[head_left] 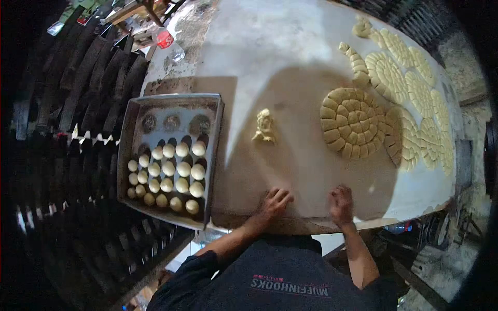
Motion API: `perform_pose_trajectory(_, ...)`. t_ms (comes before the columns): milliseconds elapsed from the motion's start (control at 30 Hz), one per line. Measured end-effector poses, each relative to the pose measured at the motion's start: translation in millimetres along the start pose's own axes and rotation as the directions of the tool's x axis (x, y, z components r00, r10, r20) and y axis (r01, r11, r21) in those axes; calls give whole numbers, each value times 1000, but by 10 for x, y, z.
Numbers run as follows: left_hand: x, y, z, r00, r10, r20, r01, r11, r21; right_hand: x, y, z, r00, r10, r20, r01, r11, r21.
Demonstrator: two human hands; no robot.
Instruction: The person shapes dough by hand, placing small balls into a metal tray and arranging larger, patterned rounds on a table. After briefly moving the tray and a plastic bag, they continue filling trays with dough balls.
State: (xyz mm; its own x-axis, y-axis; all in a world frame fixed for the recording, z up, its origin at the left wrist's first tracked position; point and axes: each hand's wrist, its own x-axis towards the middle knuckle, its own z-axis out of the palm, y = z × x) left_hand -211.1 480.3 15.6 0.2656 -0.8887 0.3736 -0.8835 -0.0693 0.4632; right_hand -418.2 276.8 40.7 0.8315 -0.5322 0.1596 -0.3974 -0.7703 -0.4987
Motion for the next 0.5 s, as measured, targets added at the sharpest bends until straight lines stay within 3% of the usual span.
perform_pose_trajectory(33, 47, 118, -349, 945, -233, 230, 264, 958, -116, -2, -6, -107, 1000, 9, -9, -9, 1000, -26)
perform_pose_trajectory(67, 45, 158, -572, 783, -401, 475, 526, 835, -161, -33, -22, -231, 959, 284, -23, -281, 956, 83)
perform_pose_trajectory(100, 10, 71, -642, 790, -385, 477, 519, 834, -186, -79, -47, -346, 845, 535, -10, -524, 830, 194)
perform_pose_trajectory(133, 11, -52, -708, 775, -391, 496, 580, 752, -314, -145, -62, -402, 842, 540, -19, -528, 830, 177)
perform_pose_trajectory(167, 51, -186, -759, 762, -396, 513, 626, 651, -428, -206, -45, -379, 716, 693, 81, -630, 592, 503)
perform_pose_trajectory(200, 115, -363, -760, 800, -436, 414, 583, 729, -359, -241, -37, -279, 593, 769, 239, -622, 248, 743)
perform_pose_trajectory(233, 214, -532, -775, 832, -461, 309, 542, 794, -276, -278, -79, -73, 599, 768, 228, -614, 257, 746)
perform_pose_trajectory(300, 617, -722, -1087, 796, -588, 142, 605, 779, -164, -290, -309, 398, 668, 701, 249, -471, 139, 871)
perform_pose_trajectory(367, 842, -955, -933, 735, -678, 6, 677, 733, -60, 39, -852, 658, 798, 556, 232, -597, 682, 422)
perform_pose_trajectory(433, 1071, -1073, -794, 768, -638, 54, 639, 769, -13, 351, -1310, 950, 896, 402, 189, -444, 813, 377)
perform_pose_trajectory(500, 1133, -1121, -613, 798, -592, 112, 593, 805, 34, 624, -1648, 984, 917, 313, 246, -391, 823, 412)
